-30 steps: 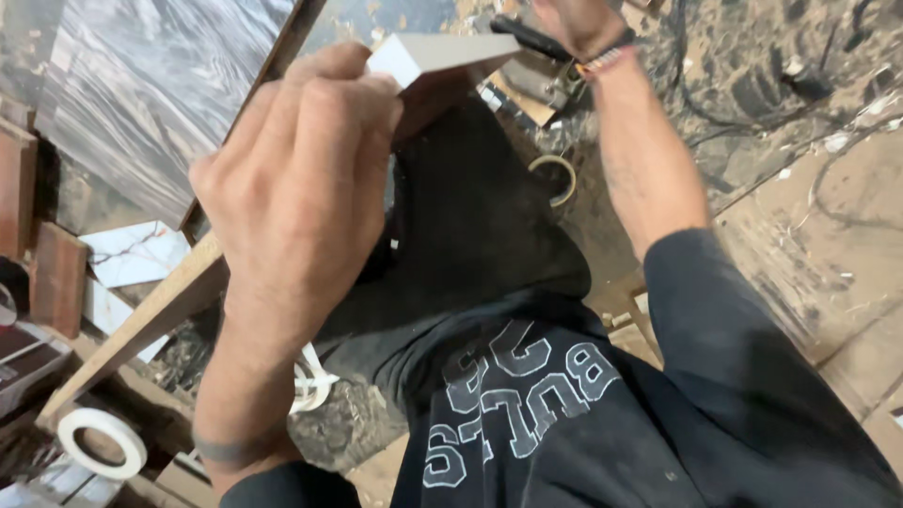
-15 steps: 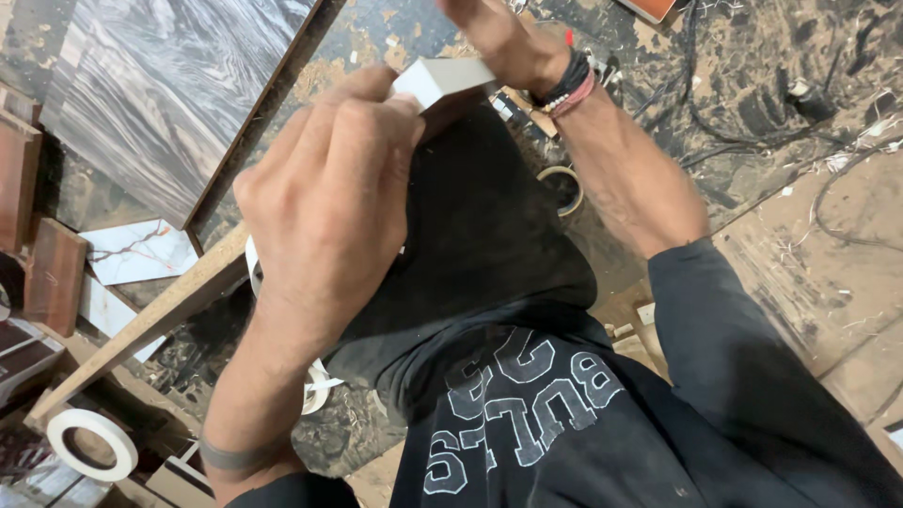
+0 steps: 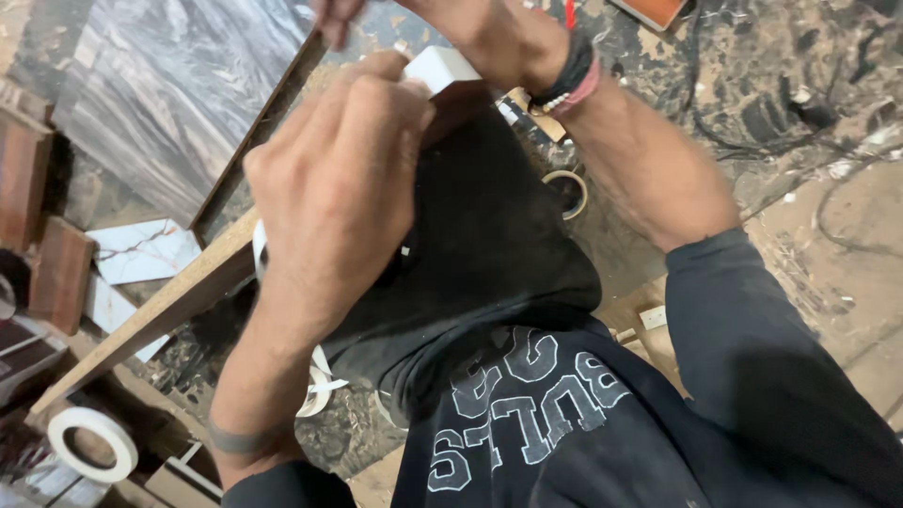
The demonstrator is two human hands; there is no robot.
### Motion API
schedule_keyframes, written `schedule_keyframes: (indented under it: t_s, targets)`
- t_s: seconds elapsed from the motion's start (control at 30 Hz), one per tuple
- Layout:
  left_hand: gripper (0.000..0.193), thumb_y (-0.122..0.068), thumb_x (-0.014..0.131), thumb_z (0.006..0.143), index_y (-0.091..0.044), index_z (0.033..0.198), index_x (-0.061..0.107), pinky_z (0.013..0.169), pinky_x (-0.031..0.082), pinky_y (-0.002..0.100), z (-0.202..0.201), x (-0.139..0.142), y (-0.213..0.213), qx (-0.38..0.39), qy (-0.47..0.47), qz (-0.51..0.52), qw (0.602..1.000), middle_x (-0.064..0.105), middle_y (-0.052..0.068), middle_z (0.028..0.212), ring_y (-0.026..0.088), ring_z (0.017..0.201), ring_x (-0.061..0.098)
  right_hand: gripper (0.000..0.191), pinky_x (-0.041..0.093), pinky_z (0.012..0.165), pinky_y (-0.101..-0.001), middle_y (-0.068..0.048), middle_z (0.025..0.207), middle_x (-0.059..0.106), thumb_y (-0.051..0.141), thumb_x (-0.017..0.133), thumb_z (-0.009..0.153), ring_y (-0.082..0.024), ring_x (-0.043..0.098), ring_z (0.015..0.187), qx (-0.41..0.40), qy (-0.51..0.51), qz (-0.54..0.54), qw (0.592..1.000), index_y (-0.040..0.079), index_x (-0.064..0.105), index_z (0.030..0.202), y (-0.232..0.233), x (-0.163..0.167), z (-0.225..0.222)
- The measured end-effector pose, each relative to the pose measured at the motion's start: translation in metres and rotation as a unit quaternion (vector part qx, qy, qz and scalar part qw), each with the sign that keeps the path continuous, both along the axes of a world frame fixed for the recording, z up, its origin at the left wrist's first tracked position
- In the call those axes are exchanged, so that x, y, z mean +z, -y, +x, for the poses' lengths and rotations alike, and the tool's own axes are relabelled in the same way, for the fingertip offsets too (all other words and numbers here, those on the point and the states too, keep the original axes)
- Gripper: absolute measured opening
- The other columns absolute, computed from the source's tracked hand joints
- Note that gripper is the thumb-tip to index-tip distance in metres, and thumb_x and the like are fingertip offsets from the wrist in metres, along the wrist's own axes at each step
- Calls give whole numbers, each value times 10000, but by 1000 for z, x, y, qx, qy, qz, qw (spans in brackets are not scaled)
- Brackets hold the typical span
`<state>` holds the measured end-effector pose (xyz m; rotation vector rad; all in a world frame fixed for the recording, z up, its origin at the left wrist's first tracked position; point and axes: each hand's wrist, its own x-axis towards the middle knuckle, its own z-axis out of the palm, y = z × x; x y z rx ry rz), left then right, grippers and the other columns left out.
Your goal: The person sits on the floor and cuts a length of white edge banding from a roll, aligns it along the edge of a wooden board, and presses it in place using a handheld edge-banding iron. They run the iron along the taped edge, press the banding down by hand, and finally lift the finished board.
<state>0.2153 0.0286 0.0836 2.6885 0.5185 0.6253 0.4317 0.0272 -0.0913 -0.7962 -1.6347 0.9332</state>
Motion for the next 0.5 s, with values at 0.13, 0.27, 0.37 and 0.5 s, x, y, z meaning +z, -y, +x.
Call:
schedule_keyframes:
  t_s: [0.13,0.27,0.37,0.5]
  targets:
    - [179,3,764,1020,-35,1075,598,738,547,383,0,0,-1,5,-1,-5,1000,702,103,1190,293,909,708,507,479,1124,-331,-61,1223,679,475,411,1129,-158,637,1207,-9,-109,-130,985,37,632,1257,12,-59,7]
    - [172,17,742,1036,-45,1072,586,792,565,356,1,-1,-1,0,11,-9,1000,691,93,1194,278,987,717,708,493,1030,-343,-72,1207,681,584,254,1115,-159,640,1135,-44,-164,-280,945,8,639,1262,27,-131,14]
    - [163,35,710,1053,-42,1103,576,836,572,346,2,1,-2,-3,20,-17,1000,681,91,1218,275,1043,715,696,483,1050,-324,-63,1259,666,604,287,1106,-161,637,1174,-24,-239,-299,923,27,601,1334,29,-154,16]
    - [171,25,710,1053,-46,1141,582,846,569,356,3,5,-5,0,30,-10,999,684,91,1200,277,1036,712,667,422,1147,-323,-80,1401,555,583,295,1163,-187,520,1328,-65,-185,-112,974,0,491,1421,31,-126,9]
